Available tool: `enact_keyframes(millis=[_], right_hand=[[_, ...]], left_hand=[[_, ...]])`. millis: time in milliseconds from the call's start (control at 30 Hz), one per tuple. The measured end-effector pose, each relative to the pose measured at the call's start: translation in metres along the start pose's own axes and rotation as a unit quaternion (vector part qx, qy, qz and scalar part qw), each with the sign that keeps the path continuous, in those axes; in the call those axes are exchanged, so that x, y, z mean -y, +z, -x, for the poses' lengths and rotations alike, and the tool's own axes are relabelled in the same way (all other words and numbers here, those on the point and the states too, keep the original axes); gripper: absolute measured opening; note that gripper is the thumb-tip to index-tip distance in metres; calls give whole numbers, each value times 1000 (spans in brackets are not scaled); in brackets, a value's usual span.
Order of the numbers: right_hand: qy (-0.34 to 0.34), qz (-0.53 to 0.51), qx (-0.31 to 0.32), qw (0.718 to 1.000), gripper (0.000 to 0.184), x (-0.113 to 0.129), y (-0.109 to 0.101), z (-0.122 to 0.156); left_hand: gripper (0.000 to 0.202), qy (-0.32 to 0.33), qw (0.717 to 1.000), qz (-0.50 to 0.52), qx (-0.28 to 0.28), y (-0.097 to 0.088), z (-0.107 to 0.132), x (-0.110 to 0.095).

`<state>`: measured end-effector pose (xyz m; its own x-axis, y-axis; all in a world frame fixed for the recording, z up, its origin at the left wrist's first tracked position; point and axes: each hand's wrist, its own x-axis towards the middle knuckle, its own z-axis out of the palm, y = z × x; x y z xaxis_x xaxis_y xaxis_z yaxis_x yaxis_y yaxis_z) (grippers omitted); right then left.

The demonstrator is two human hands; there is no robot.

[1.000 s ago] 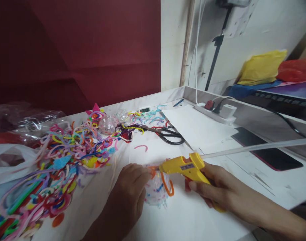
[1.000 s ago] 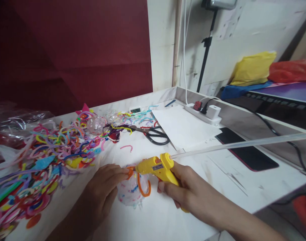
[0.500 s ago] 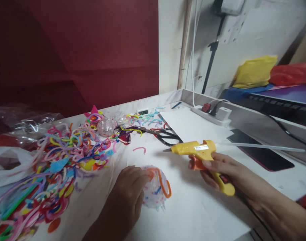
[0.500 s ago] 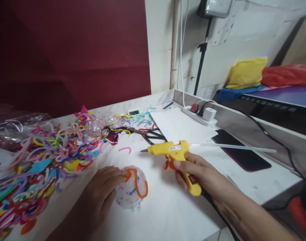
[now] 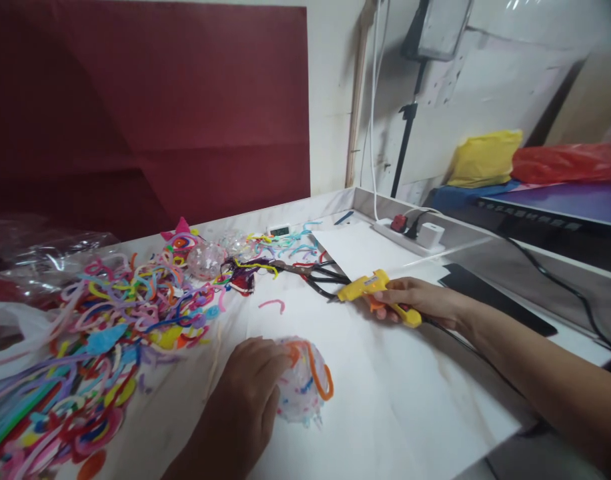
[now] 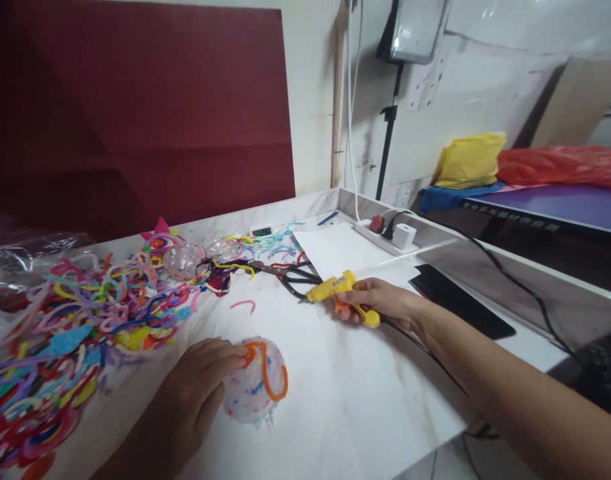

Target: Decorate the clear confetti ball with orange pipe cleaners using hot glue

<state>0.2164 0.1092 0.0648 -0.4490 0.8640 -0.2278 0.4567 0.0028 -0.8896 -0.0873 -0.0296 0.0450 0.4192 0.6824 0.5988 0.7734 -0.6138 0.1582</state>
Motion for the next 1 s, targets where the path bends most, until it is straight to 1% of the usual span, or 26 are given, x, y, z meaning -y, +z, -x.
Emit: enact_keyframes(millis=[33, 100, 200, 233, 300, 333, 367, 400, 467, 533, 567, 633, 700, 767, 867, 1000], right_hand=[[5, 28, -17, 999, 52, -2, -2, -2], [15, 99, -70, 993, 47, -8, -7, -6], [24, 205, -173, 963, 37, -14, -9, -7], [17, 233, -205, 950, 34, -14, -6, -5], [-30, 271, -234, 933, 27, -9, 6, 4], [-86, 291, -235, 924, 25, -5, 16, 10], [-143, 288, -191, 927, 22, 1, 28, 17], [-175, 263, -160, 935, 21, 7, 42, 24], [-186, 206, -115, 954, 20, 18, 70, 37], [-193, 155, -79, 966, 17, 26, 97, 45], [-199, 141, -74, 967, 19, 28, 108, 48], [-215, 136, -86, 963, 31, 27, 125, 50], [-231, 146, -114, 955, 37, 24, 134, 49], [-241, 153, -131, 949, 34, 23, 138, 48], [-238, 167, -129, 948, 23, 25, 139, 50], [-242, 182, -130, 944, 27, 29, 140, 56]], left_hand=[[39, 0, 1000, 1, 3, 0, 0, 0], [39, -1, 1000, 1, 8, 0, 0, -1], [38, -8, 1000, 3, 12, 0, 0, -2], [38, -11, 1000, 4, 15, 0, 0, -2], [38, -16, 1000, 6, 14, 0, 0, -3], [38, -18, 1000, 6, 11, 0, 0, -4], [38, -19, 1000, 5, 9, 0, 0, -4], [38, -20, 1000, 4, 8, 0, 0, -4], [39, -18, 1000, 3, 7, 0, -2, -4], [40, -14, 1000, 0, 8, -1, -3, -5], [40, -10, 1000, -2, 7, -1, -4, -5], [39, -3, 1000, -6, 5, -3, -6, -5], [39, 6, 1000, -7, 8, -4, -7, -6], [39, 7, 1000, -6, 11, -4, -6, -6], [39, 1, 1000, -3, 12, -3, -5, -6], [38, -4, 1000, -6, 17, -1, -3, -5]])
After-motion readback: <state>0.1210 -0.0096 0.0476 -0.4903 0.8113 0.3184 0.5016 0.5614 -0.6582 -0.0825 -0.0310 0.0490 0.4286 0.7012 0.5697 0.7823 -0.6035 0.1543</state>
